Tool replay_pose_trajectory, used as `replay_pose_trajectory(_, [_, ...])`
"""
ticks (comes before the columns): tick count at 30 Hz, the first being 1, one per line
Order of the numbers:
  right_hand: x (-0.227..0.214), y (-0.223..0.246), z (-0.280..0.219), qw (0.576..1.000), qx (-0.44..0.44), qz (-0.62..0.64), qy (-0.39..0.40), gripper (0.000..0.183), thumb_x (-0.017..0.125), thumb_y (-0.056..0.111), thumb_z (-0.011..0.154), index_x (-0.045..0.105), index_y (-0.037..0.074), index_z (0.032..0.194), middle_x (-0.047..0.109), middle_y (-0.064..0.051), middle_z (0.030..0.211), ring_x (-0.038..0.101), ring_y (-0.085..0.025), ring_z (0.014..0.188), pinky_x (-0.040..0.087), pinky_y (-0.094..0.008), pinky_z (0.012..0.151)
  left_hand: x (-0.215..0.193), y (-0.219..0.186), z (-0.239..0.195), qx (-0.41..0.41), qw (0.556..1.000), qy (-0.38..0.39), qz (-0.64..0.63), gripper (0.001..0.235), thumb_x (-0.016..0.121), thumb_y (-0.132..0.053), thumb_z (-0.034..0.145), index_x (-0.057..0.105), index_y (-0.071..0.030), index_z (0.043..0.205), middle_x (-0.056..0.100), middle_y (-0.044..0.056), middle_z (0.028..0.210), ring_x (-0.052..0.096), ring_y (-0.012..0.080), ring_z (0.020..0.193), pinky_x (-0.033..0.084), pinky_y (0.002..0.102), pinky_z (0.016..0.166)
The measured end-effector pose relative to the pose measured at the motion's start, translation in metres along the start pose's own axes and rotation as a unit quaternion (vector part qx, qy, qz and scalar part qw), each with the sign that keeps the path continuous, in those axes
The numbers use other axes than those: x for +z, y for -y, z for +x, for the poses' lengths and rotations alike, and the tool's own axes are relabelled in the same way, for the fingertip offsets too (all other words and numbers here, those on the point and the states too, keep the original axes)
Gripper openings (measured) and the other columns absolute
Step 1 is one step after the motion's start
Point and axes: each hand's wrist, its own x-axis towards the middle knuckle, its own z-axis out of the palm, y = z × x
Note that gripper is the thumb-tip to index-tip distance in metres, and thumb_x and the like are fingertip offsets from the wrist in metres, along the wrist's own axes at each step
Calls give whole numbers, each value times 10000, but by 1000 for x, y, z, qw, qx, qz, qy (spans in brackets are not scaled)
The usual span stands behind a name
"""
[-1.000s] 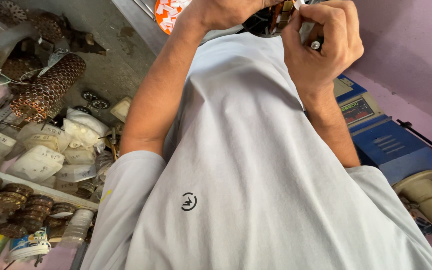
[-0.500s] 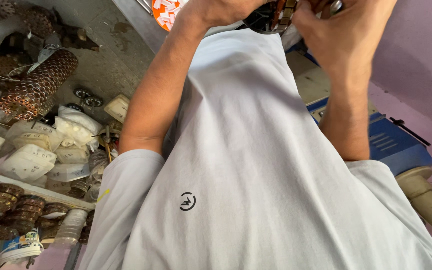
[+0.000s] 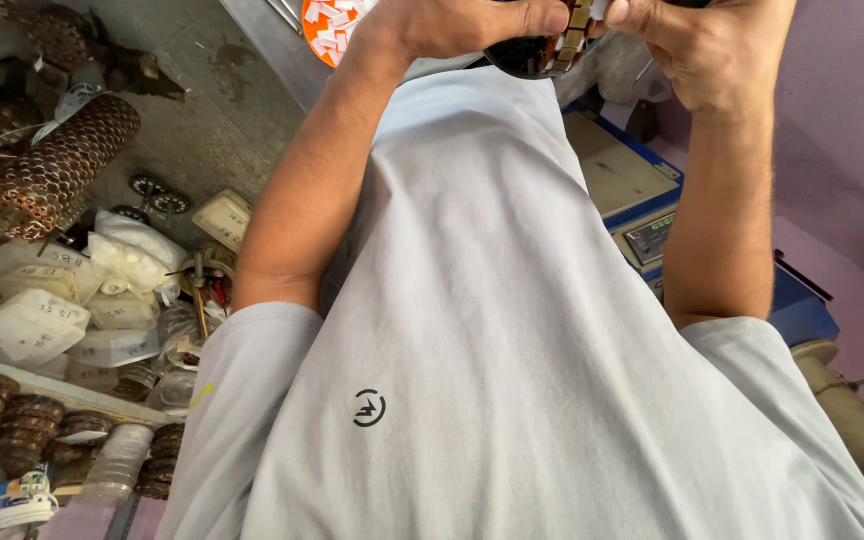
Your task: The person winds copper wire onto a motor stator by hand using a small screwdriver-like tool, inserting small white paper insulators into the slots between coils.
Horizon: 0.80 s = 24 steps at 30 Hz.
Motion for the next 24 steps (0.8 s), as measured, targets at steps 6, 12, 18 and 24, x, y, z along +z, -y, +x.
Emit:
replay_pose_trajectory(6, [-5,-16,17,997,55,-3,50,193,831,204,982,732,66,890,712,33,810,474,-39,496,301,-183,408,0,9,2,-11,996,35,-86,295,618,-271,1185,736,-20,1087,756,31,939,698,114,777,600,267,707])
replay_pose_trajectory(12, [-10,-21,29,996,-2,-28,81,263,850,85,962,670,15,784,626,-74,655,500,-91,454,317,-213,388,0,2,-1,-24,999,-21,22,303,730,-339,1132,771,-44,1076,758,40,851,701,131,696,579,290,620])
replay_pose_trajectory(18, [3,21,26,992,36,91,78,178,852,-33,922,689,4,861,725,-106,846,585,-91,522,371,-173,414,-1,3,-3,-54,992,-32,-112,247,781,-265,1068,742,-38,1154,793,45,976,775,128,844,637,287,737])
replay_pose_trajectory(24, [5,32,25,990,-47,67,114,152,821,-84,992,691,-31,934,732,-138,938,737,-153,777,557,-200,617,0,3,-2,-100,992,-39,-68,278,842,-313,1045,745,-53,1068,777,41,879,740,128,766,591,276,671])
